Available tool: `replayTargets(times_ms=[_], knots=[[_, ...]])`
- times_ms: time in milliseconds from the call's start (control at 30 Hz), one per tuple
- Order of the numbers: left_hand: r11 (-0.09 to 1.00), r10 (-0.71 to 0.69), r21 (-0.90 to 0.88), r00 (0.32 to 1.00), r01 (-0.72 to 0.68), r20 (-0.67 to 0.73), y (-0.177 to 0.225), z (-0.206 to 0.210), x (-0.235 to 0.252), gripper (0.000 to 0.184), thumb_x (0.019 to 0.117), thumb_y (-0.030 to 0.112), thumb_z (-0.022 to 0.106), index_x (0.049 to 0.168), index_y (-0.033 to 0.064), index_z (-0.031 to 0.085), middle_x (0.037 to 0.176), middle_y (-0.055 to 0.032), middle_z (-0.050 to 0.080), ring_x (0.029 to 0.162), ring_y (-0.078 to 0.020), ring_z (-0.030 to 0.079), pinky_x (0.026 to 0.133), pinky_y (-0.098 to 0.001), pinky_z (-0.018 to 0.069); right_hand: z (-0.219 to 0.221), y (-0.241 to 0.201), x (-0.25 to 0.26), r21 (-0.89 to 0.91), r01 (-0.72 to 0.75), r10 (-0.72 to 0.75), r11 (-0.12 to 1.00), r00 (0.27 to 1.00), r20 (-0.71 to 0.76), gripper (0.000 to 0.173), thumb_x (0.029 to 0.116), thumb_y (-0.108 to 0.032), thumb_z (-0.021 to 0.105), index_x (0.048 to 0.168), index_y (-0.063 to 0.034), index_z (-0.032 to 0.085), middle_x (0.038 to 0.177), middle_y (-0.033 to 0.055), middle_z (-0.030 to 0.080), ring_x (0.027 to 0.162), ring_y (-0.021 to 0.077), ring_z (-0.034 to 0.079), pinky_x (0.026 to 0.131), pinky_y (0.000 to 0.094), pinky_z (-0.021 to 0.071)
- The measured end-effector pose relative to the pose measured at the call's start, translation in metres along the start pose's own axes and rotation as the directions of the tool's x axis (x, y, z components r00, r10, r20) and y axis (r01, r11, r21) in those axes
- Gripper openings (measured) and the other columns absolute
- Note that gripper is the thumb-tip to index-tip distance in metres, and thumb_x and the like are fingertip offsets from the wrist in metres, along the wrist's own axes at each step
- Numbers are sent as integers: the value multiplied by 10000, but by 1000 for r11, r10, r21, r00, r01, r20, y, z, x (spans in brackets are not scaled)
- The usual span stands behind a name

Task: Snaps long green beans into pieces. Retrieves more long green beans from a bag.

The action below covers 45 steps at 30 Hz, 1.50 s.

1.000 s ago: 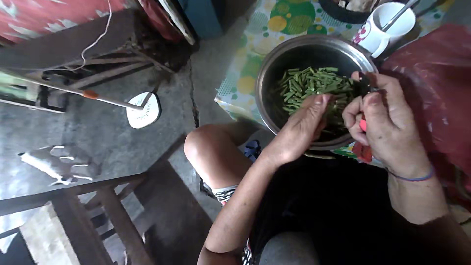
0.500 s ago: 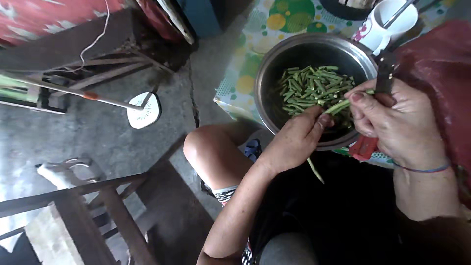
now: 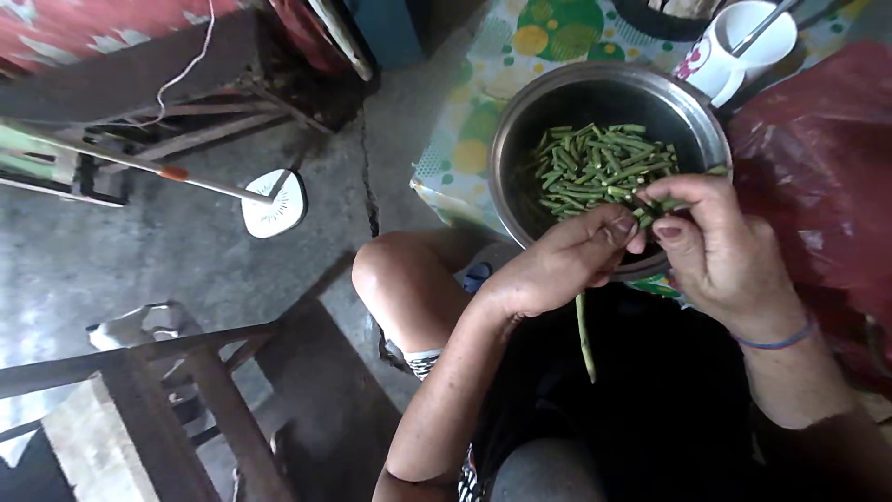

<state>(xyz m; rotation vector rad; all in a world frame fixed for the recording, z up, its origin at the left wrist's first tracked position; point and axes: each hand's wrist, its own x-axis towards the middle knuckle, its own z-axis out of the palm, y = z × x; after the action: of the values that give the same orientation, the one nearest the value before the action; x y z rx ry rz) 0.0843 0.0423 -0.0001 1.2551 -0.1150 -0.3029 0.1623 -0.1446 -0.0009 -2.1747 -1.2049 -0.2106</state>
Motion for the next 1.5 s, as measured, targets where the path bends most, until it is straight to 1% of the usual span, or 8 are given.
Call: replayTargets(times_ms=[167, 333, 467, 600, 733, 967, 1300, 1500], knots=[[935, 107, 343, 994, -92, -26, 0, 6, -2, 241, 1098, 146, 379, 1005, 39, 574, 718, 53, 446, 597, 8, 418, 555, -149, 370, 3, 6, 3, 168, -176, 176, 970, 984, 18, 376, 1109, -379, 402, 1164, -31, 535, 793, -2, 574, 580, -17, 522, 532, 170, 474], [925, 118, 374, 988, -71, -104, -3, 4, -2, 239, 1097, 142, 376, 1024, 31, 575, 715, 28, 454, 591, -23, 432, 549, -176, 385, -4, 11, 9, 339, -281, 250, 898, 959, 131, 553, 1086, -474, 382, 1494, -103, 428, 826, -36, 564, 555, -7, 488, 464, 169, 438], [924, 86, 380, 990, -38, -110, -1, 7, 0, 247, 1099, 155, 388, 1022, 35, 590, 733, 21, 490, 616, -23, 470, 575, -175, 413, -2, 0, 6, 481, -221, 203, 848, 975, 90, 158, 1036, -233, 591, 1121, -101, 612, 844, -129, 630, 623, -103, 527, 549, 69, 455], [971, 17, 237, 997, 1, -74, 2, 4, -4, 306, 1110, 168, 339, 1100, -1, 594, 763, 18, 552, 654, -16, 559, 633, -173, 506, -9, 0, 8, 587, -284, 312, 759, 949, 56, 59, 1033, -221, 605, 1082, -189, 610, 704, -156, 538, 493, -64, 450, 438, 102, 407], [987, -18, 157, 995, 34, -98, 0, 5, -5, 329, 1111, 178, 291, 1021, 28, 570, 707, 40, 493, 608, -14, 511, 586, -166, 468, -8, 2, 10, 530, -267, 316, 805, 949, 0, 105, 1028, -237, 613, 1102, -162, 622, 728, -145, 544, 504, -67, 451, 442, 100, 403], [998, -40, -43, 991, 35, -128, 4, 9, -2, 305, 1088, 152, 281, 913, 101, 525, 613, 80, 399, 510, 5, 381, 487, -141, 334, -10, -9, -2, 227, -35, 24, 973, 998, 50, 555, 1100, -488, 345, 1527, -138, 400, 742, -14, 530, 568, 28, 490, 499, 199, 447], [976, 151, 186, 972, -117, -180, -5, 26, 2, 295, 1068, 145, 315, 891, 95, 546, 681, 79, 425, 565, 13, 387, 521, -153, 333, 8, -8, -1, 250, -200, 213, 947, 977, -25, 384, 1116, -393, 366, 1191, -44, 508, 800, -37, 582, 600, -58, 531, 542, 126, 473], [960, 82, 280, 971, -16, -226, -1, 14, 8, 454, 1124, 279, 237, 1038, 50, 619, 758, 24, 504, 611, -32, 446, 555, -195, 392, 0, 2, 7, 397, -308, 290, 865, 951, 107, 529, 1067, -462, 459, 1449, -96, 443, 845, -56, 581, 562, -33, 485, 478, 146, 438]])
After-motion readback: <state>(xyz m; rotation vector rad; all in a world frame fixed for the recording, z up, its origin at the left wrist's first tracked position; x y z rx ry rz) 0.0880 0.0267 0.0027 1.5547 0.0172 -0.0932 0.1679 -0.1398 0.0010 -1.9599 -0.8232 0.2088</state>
